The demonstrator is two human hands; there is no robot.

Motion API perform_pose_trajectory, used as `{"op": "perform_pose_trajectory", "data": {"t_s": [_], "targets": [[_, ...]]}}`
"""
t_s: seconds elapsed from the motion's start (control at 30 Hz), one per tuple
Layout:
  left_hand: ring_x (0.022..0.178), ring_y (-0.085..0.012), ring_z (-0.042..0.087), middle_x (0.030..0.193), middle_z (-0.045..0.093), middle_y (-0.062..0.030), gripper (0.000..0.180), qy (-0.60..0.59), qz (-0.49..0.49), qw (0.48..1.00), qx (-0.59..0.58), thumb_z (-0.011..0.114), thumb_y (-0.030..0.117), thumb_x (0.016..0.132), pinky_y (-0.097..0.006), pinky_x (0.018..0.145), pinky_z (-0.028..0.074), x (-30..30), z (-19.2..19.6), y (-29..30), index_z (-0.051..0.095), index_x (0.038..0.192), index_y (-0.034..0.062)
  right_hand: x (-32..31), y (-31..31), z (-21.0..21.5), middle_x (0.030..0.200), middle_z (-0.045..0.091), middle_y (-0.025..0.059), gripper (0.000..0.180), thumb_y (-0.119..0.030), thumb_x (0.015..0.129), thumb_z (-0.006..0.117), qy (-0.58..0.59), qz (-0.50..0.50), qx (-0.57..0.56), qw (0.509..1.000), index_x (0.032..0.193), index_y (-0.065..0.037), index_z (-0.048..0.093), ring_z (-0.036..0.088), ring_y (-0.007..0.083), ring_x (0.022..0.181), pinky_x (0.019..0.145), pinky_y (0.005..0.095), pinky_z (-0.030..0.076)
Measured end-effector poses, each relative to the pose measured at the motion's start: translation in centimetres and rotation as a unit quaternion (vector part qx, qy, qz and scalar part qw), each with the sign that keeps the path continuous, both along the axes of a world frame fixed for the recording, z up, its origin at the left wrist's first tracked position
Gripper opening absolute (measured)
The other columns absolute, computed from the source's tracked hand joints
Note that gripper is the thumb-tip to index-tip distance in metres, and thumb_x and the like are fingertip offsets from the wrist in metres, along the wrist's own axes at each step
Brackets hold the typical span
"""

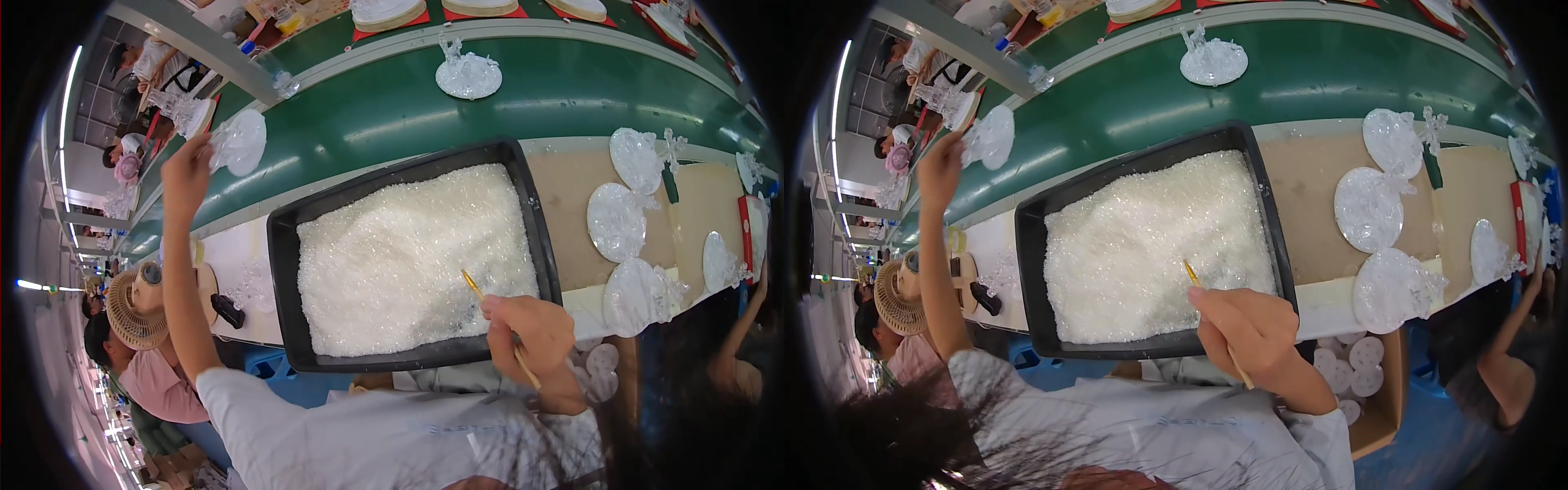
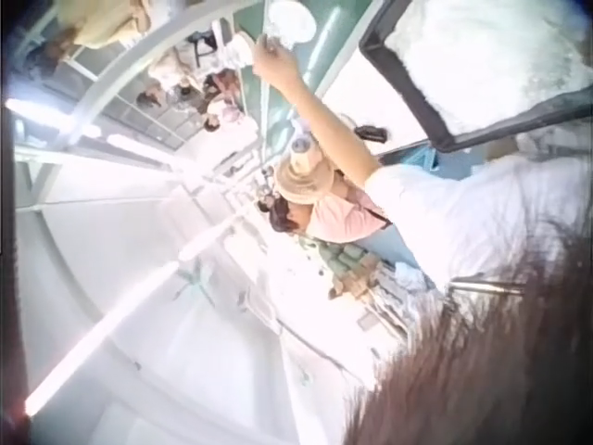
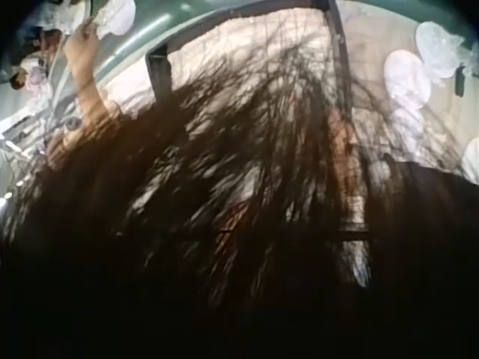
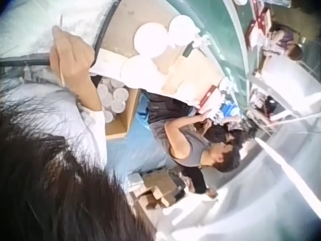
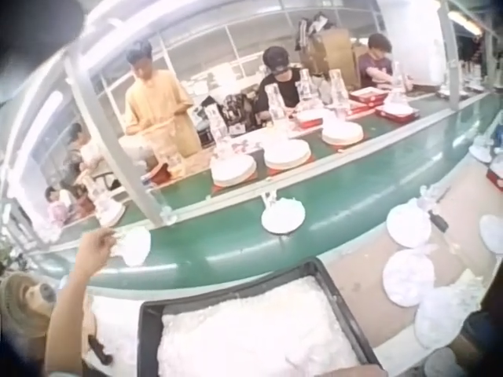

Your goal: Applying adhesive to a decorative light fixture part using a brush and then coating it with clear crystals.

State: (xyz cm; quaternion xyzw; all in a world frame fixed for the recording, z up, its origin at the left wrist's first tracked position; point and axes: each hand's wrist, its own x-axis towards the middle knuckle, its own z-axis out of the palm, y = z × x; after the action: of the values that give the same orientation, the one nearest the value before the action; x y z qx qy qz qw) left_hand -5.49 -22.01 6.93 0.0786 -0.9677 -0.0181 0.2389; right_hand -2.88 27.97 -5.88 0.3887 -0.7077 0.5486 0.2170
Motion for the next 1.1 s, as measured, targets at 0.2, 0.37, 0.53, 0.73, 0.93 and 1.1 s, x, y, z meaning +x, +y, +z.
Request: {"op": "perform_pose_trajectory", "data": {"t_s": [0.2,0.37,0.53,0.73,0.93,1.1], "targets": [[0.068,-0.0232,0.067,0.094,0.072,-0.0102,0.029,-0.172,-0.124,0.976,-0.052,0.067,-0.001,0.075,-0.033,0.063,0.052,12.2,6.2,12.7,0.069,0.104,0.0034,-0.5,0.0,1.6,0.083,0.068,0.0146,0.025,0.011,0.075,0.064,-0.041,0.004,0.004,0.999,0.099,0.002,0.066,0.067,0.0291,0.071,0.063,0.0348,0.053],[0.082,-0.0322,0.069,0.104,0.071,-0.0131,0.032,-0.308,-0.288,0.906,-0.031,0.067,-0.002,0.072,-0.038,0.072,0.056,12.1,2.6,18.2,0.067,0.103,0.0007,-0.3,-0.9,1.7,0.095,0.066,0.0162,0.026,0.01,0.075,0.063,-0.092,-0.03,0.095,0.991,0.1,0.003,0.066,0.065,0.0325,0.081,0.069,0.0362,0.053],[0.083,-0.0311,0.069,0.106,0.068,-0.0162,0.04,-0.3,-0.28,0.912,0.014,0.073,0.007,0.075,-0.038,0.069,0.055,12.9,0.9,19.7,0.062,0.114,0.0011,0.0,-1.4,2.1,0.1,0.064,0.0162,0.024,0.009,0.079,0.061,-0.106,-0.092,0.18,0.974,0.101,0.002,0.065,0.064,0.0356,0.085,0.072,0.0374,0.053],[0.07,-0.0271,0.069,0.096,0.066,-0.0226,0.048,-0.303,0.005,0.932,0.198,0.07,0.012,0.085,-0.036,0.055,0.049,15.2,-2.4,22.6,0.052,0.128,0.0012,0.2,-2.2,0.9,0.105,0.063,0.0175,0.017,0.003,0.084,0.063,-0.15,-0.177,0.205,0.951,0.102,0.002,0.064,0.066,0.0358,0.084,0.073,0.0395,0.054],[0.073,-0.0338,0.069,0.099,0.066,-0.0272,0.043,-0.26,0.018,0.913,0.314,0.063,0.007,0.088,-0.038,0.061,0.052,13.8,-4.3,23.5,0.05,0.129,-0.0005,1.2,-3.7,1.7,0.107,0.064,0.0166,0.017,0.0,0.086,0.064,-0.192,0.112,0.24,0.945,0.103,0.002,0.064,0.067,0.0346,0.085,0.071,0.0374,0.056],[0.102,-0.0434,0.063,0.11,0.064,-0.0247,0.043,-0.223,-0.049,0.926,0.301,0.059,0.002,0.083,-0.039,0.089,0.049,12.4,-4.6,22.3,0.054,0.126,-0.001,1.5,-2.6,2.9,0.108,0.064,0.0181,0.021,0.002,0.085,0.065,-0.185,0.171,0.193,0.948,0.106,0.004,0.064,0.067,0.0356,0.087,0.073,0.0385,0.056]]}}
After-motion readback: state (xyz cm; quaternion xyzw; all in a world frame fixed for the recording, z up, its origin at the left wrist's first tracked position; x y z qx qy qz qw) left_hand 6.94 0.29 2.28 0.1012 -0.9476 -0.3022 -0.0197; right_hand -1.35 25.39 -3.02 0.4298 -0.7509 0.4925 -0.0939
